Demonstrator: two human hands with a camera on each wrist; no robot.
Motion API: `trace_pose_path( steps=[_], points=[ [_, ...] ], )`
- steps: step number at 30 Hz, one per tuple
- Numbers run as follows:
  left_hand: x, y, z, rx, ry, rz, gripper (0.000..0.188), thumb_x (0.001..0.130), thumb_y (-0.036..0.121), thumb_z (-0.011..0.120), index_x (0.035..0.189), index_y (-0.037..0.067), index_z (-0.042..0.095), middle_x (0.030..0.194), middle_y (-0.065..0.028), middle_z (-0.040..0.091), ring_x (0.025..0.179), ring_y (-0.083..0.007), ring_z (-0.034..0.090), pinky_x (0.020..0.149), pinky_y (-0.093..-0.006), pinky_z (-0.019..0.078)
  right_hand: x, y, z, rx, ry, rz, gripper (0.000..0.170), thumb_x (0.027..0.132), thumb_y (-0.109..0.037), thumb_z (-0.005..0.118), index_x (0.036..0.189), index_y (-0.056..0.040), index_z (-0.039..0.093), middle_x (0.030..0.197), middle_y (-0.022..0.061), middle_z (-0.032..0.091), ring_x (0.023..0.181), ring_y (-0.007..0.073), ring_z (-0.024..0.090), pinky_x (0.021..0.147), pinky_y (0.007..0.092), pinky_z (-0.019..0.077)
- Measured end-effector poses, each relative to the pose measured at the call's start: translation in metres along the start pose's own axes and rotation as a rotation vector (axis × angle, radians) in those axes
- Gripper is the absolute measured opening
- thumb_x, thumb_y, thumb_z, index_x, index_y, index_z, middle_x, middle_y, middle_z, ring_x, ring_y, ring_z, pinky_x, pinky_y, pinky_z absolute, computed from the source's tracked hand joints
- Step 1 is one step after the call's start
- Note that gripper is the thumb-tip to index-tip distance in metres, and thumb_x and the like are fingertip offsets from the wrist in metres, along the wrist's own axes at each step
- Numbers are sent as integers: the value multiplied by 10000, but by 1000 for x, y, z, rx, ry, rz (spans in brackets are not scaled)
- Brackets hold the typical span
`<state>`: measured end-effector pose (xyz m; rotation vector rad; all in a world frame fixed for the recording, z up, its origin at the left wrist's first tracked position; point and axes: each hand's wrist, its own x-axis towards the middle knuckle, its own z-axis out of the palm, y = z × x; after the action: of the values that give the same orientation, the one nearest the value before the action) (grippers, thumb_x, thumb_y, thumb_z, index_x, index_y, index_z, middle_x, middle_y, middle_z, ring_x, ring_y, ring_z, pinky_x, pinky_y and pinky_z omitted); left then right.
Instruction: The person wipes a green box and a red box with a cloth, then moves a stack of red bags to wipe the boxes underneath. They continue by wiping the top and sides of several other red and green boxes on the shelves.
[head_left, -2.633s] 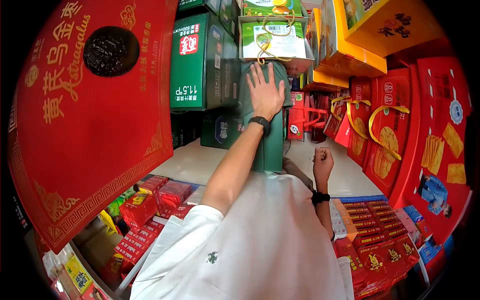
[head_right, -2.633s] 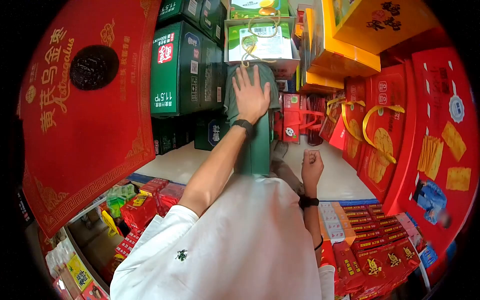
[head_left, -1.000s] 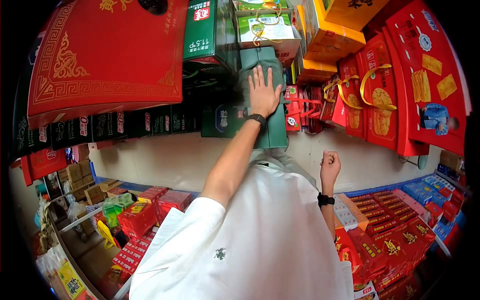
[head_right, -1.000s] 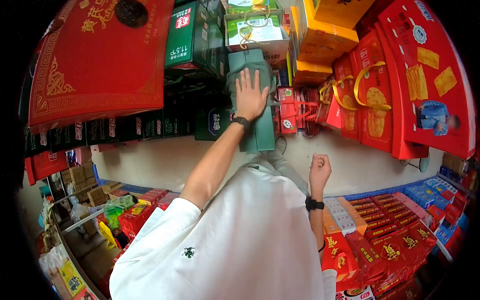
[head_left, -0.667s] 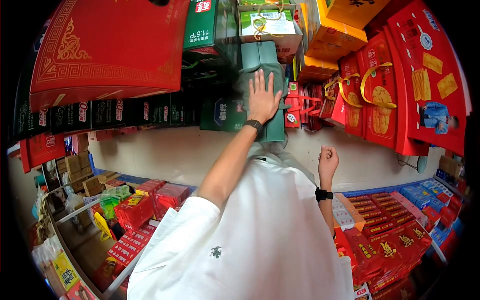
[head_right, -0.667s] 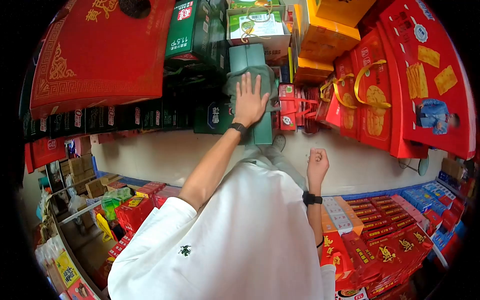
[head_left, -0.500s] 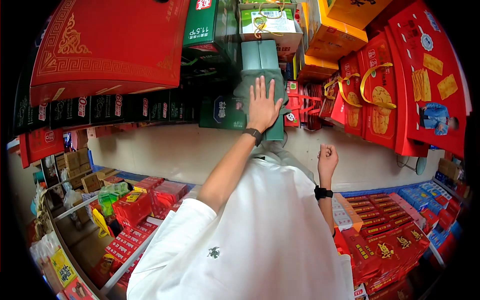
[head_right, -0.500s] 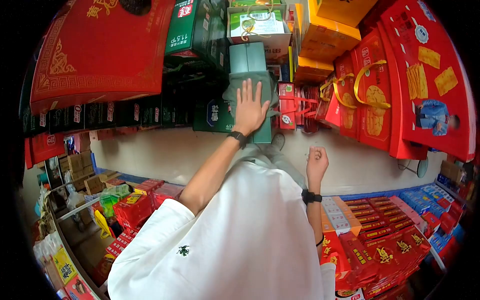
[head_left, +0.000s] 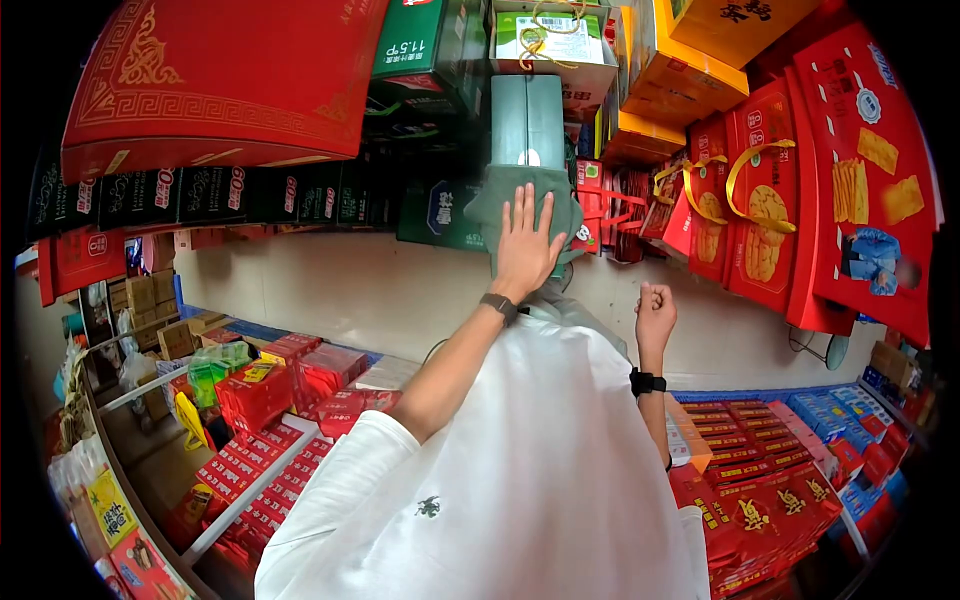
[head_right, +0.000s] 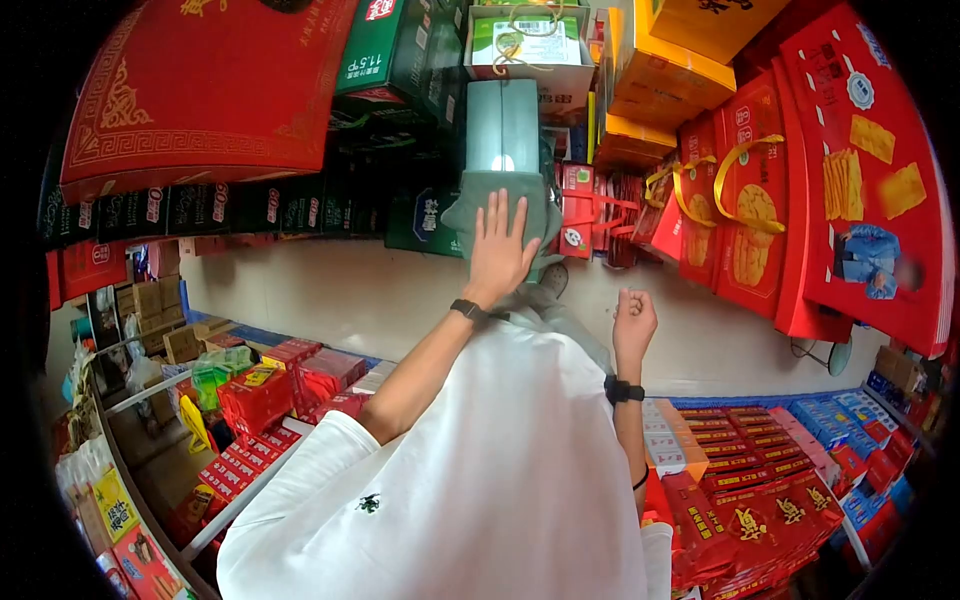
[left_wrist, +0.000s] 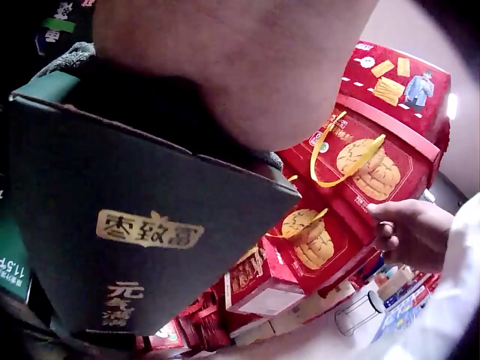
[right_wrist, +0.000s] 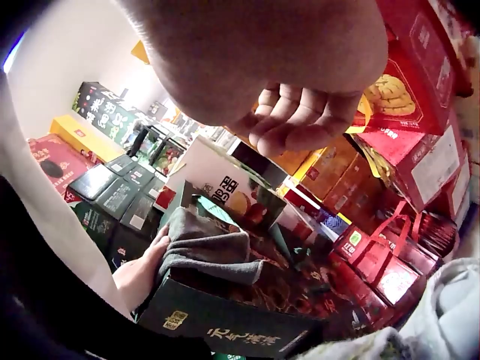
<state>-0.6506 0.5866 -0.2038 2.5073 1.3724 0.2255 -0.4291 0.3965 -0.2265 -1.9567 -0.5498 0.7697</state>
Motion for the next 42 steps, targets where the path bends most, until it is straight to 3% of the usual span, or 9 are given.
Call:
trace_pose_path(
  steps=[7,16,17,20,21,30,33,38,42],
  points=[
    [-45,13,-12,-39,-93,-1,778,1100,428,573,1736,68,307,1806,-280,184,1677,-436,174,1352,-580,156,6,8,-8,22,-3,-6,253,1107,-206,696,926,-71,580,689,-28,575,614,45,545,590,225,434],
    [-80,-5,-45,-96,-211,81,836,903,56,730,1680,127,430,1758,-209,335,1629,-409,320,1299,-540,319,15,27,-12,138,8,52,219,1082,-180,726,954,-23,643,756,7,633,651,74,600,609,253,496],
    [-82,-3,-43,-102,-106,82,744,877,-11,697,1593,120,544,1638,-199,492,1521,-407,459,1203,-526,418,17,31,-12,142,18,49,212,1081,-177,726,959,-21,647,756,9,637,655,75,607,608,254,499],
    [-74,-8,-42,-169,-70,23,580,887,-10,698,1455,101,660,1456,-181,615,1343,-396,571,1076,-493,487,19,32,-11,99,15,44,203,1078,-178,728,968,-22,658,761,11,650,656,79,618,613,260,506],
    [-67,-3,-48,-211,45,45,388,906,6,707,1285,86,733,1262,-146,662,1167,-367,611,968,-475,510,18,29,-12,96,-4,34,204,1076,-185,732,969,-26,660,762,10,652,645,83,614,619,265,511],
    [-62,-4,-54,-217,11,42,163,938,54,730,1099,73,744,1061,-126,655,1037,-358,625,902,-472,503,17,28,-16,174,82,84,202,1066,-193,747,964,-35,672,764,16,661,659,90,621,637,280,525],
    [-62,-2,-64,-228,1,40,98,953,75,715,1049,58,716,998,-149,645,1008,-383,626,893,-489,480,18,42,-16,47,130,-82,205,1085,-192,728,958,-58,637,733,-12,630,633,65,590,601,241,482],
    [-55,28,-135,-360,-4,-4,139,988,5,676,1126,21,681,1113,-160,741,1079,-389,677,965,-461,502,-5,-2,-22,-7,59,-45,170,1060,-165,746,980,-43,658,743,15,664,666,94,628,632,281,525],
    [-55,62,-188,-565,-23,-149,151,1029,-6,656,1180,-10,648,1112,-187,772,952,-392,725,848,-423,570,-34,-77,-34,-90,-98,-125,181,1033,-202,769,1050,-33,704,834,113,764,730,180,737,700,348,598]
  ],
)
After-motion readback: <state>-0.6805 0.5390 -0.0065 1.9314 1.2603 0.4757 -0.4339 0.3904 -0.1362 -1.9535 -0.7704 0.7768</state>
